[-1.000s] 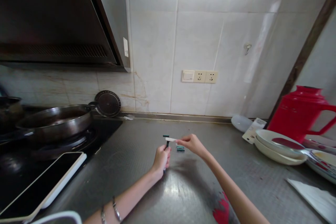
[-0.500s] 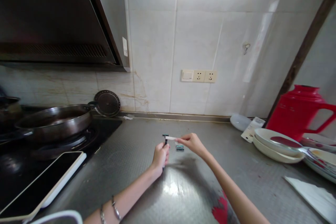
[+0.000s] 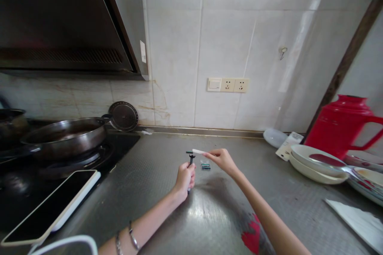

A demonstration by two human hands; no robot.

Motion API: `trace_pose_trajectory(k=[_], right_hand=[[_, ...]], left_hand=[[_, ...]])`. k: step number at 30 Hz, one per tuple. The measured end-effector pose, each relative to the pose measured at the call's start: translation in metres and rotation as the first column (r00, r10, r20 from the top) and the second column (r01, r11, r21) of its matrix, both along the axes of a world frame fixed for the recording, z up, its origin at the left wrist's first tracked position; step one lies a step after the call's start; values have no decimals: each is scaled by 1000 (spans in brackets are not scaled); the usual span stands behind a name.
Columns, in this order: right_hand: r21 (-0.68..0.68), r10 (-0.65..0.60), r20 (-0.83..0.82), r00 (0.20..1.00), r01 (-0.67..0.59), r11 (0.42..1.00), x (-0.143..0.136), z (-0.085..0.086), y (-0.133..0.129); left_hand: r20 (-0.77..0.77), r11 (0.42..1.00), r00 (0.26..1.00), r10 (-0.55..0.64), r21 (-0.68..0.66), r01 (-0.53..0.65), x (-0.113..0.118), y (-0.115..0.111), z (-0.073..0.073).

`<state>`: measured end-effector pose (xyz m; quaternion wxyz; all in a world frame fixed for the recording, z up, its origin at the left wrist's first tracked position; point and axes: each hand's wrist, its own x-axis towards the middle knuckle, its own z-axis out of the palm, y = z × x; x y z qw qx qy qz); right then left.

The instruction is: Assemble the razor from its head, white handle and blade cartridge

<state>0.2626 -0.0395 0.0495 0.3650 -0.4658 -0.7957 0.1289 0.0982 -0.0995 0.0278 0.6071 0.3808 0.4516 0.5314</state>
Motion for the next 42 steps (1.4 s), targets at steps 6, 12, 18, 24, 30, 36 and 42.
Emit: trace_pose_trajectory(k=[6,12,18,24,30,36,42], right_hand=[[49,-3,94,996,-2,999,-6,5,-8],[85,-34,149,988,21,996,-7,7,-11],[72,-74,114,991,66,995,-1,6,-7],[49,35,109,993,-41,998,4,3,-3],[81,19,117,993,-29,996,7,8,-5],[129,-56,189,980,31,991,10,8,-6],[126,-153,141,978,135,983,25,1,7]], left_hand=[[36,999,999,8,-36,-7,1,-2,-2],[34,999,999,15,-31,-14,2,-2,-6],[19,999,1000,-2,-32,3,4,-4,-6],[6,1000,1000,8,-16,-8,3,-3,-6],[6,1000,1000,11,-8,-11,2,-2,-7],[-38,1000,999,5,23,-4,3,-3,-7],[-58,998,998,17,61,-13,2,0,-9]])
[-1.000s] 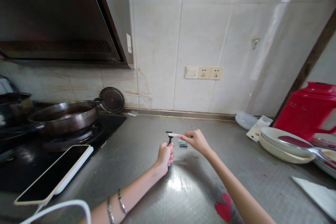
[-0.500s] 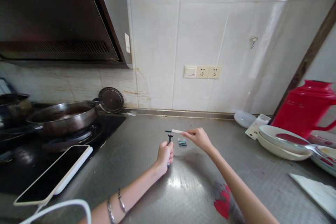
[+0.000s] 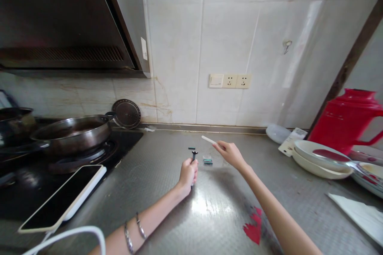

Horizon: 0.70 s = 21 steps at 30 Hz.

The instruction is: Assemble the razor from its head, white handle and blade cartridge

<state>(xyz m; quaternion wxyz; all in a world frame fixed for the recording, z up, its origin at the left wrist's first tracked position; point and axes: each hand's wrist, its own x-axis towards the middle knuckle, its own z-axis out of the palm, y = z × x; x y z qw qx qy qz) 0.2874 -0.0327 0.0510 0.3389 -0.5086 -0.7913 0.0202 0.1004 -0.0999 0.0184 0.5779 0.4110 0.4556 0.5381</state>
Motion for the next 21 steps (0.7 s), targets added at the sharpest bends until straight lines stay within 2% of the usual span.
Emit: trace_pose_trajectory(k=[9,12,15,21], right_hand=[[-9,30,-127,991,-31,999,-3,-11,9],[-20,-111,-103,989,109,994,-8,-9,5],[-48,-283,-94,955,279,959,-12,-5,2],[-118,-362,-69,930,353,928,-17,3,-6]], left_hand=[[3,998,1000,27,61,-27,-7,5,4],[2,997,1000,30,75,-30,-7,5,4],[2,996,999,34,83,-34,-8,6,5],[13,996,1000,19,91,-20,-8,6,6]])
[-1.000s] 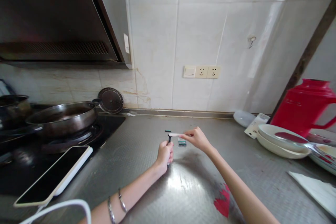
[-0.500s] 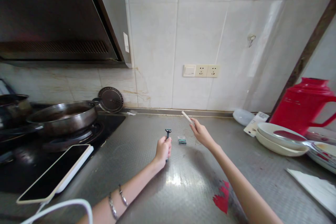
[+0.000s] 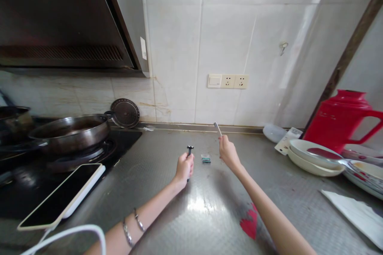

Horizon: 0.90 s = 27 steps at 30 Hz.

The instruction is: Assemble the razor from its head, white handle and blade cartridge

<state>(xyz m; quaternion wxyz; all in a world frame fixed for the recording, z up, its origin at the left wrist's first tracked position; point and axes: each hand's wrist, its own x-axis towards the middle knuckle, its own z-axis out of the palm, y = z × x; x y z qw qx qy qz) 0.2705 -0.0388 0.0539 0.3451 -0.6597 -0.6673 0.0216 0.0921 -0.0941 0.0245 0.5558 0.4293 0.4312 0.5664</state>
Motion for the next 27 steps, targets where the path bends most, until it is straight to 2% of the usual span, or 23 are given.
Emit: trace_pose_trajectory(k=[5,11,15,19,22,27], right_hand=[[-35,-39,83,996,42,999,-13,6,-13],[-160,44,255,966,-3,987,-34,8,-27],[-342,153,271,950,-54,938,-47,-2,-32],[-442,233,253,939,-103,891,-59,-19,-34],[-463,254,258,932,-111,879,-63,-29,-34],[-401,201,278,939,-77,913,-66,-36,-31]], left_hand=[[8,1000,1000,3,-3,-3,0,0,0],[19,1000,1000,2,-12,-2,0,0,0],[32,1000,999,-5,-15,6,0,1,-1],[43,1000,999,1,-17,0,0,1,-1],[49,1000,999,7,-14,-7,1,1,1],[40,1000,999,-15,-12,16,3,-1,0]])
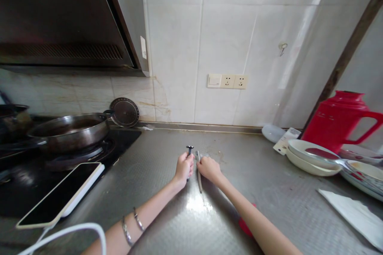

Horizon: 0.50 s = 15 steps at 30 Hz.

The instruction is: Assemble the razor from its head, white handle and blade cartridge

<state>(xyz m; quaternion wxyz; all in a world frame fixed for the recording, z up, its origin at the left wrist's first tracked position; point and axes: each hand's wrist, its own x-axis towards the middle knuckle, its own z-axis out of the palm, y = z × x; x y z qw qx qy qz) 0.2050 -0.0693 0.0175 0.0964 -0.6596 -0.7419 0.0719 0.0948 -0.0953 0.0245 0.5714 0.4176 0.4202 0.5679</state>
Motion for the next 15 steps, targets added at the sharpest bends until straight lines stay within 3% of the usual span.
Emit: trace_pose_trajectory(k=[7,13,15], right_hand=[[61,-10,-4,1000,10,998,-1,-2,2],[143,-71,-114,991,87,986,45,11,23],[151,-17,-167,986,42,988,61,7,31]], left_hand=[[-15,1000,1000,-6,2,6,1,0,-5],[-12,1000,1000,-17,-4,17,2,-2,-4],[-15,1000,1000,-17,-7,17,2,-2,-4]])
